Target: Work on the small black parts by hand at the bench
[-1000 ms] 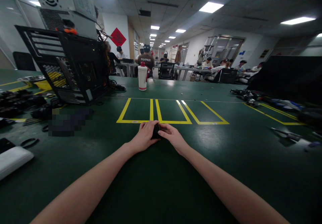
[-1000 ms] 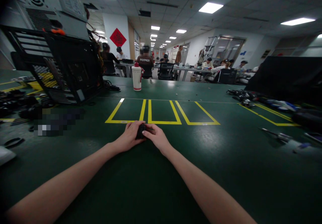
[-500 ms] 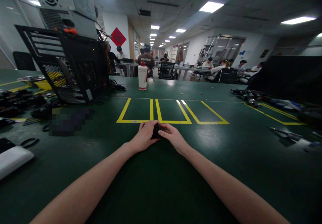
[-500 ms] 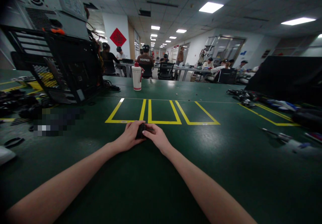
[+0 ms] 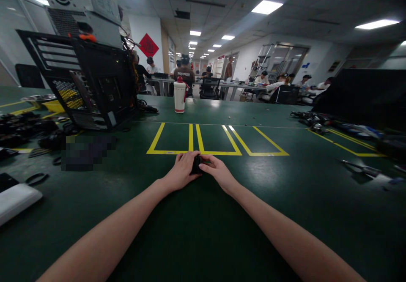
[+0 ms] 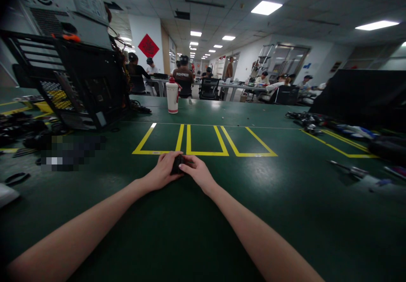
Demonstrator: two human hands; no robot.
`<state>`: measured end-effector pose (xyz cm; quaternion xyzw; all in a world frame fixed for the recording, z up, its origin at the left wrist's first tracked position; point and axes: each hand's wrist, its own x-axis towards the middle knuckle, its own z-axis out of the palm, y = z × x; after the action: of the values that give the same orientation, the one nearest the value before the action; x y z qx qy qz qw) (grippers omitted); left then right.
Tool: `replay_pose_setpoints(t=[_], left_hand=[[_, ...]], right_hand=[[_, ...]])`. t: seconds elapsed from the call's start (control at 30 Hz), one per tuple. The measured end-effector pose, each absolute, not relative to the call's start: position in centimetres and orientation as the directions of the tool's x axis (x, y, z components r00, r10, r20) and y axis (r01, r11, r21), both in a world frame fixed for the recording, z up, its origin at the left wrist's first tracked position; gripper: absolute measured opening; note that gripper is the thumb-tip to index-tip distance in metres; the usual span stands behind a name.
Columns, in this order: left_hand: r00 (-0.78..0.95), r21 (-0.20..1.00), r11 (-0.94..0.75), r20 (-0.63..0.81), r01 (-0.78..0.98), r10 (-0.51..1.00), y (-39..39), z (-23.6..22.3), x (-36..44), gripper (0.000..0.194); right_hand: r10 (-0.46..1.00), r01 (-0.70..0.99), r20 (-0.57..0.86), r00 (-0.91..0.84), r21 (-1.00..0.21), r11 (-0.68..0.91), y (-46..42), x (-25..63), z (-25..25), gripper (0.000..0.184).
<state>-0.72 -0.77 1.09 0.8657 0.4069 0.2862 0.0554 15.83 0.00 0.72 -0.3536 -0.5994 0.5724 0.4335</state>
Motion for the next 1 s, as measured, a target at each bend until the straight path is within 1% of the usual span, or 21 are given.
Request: replay_pose_setpoints(t=[0.17,0.3,0.47,0.53,0.7,0.8,1.0], left_hand=[[0.499,0.320,-0.662,0.461,0.677,0.734,-0.57,0.84,-0.60,0.056],[0.497,0.318,-0.664,0.467,0.677,0.731,-0.52,0.77,-0.56,0.058],[0.498,0.324,-0.665,0.467,0.673,0.731,-0.54,0.79,-0.69,0.059],[0.500,0.327,-0.666,0.463,0.671,0.732,-0.58,0.88,-0.72,0.059],[0.506,0.330,-0.660,0.444,0.675,0.739,-0.66,1.07,-0.66,0.056],[0.505,0.325,-0.660,0.447,0.678,0.738,-0.68,1.14,-0.63,0.058],[0.516,0.331,-0.663,0.433,0.672,0.739,-0.82,1.29,-0.70,0.057]], right_hand=[[0.908,-0.139,0.157,-0.390,-0.984,0.110,-0.17,15.81,0.73,0.031],[0.916,-0.106,0.174,-0.361,-0.984,0.145,-0.18,15.80,0.84,0.024],[0.922,-0.065,0.139,-0.360,-0.990,0.124,0.08,15.88,0.77,0.033],[0.915,-0.075,0.127,-0.382,-0.991,0.107,0.12,15.91,0.69,0.034],[0.899,-0.137,0.165,-0.406,-0.983,0.119,-0.05,15.90,0.63,0.032],[0.906,-0.116,0.176,-0.385,-0.983,0.142,-0.12,15.88,0.74,0.027],[0.911,-0.070,0.124,-0.392,-0.992,0.105,0.03,15.94,0.92,0.035]])
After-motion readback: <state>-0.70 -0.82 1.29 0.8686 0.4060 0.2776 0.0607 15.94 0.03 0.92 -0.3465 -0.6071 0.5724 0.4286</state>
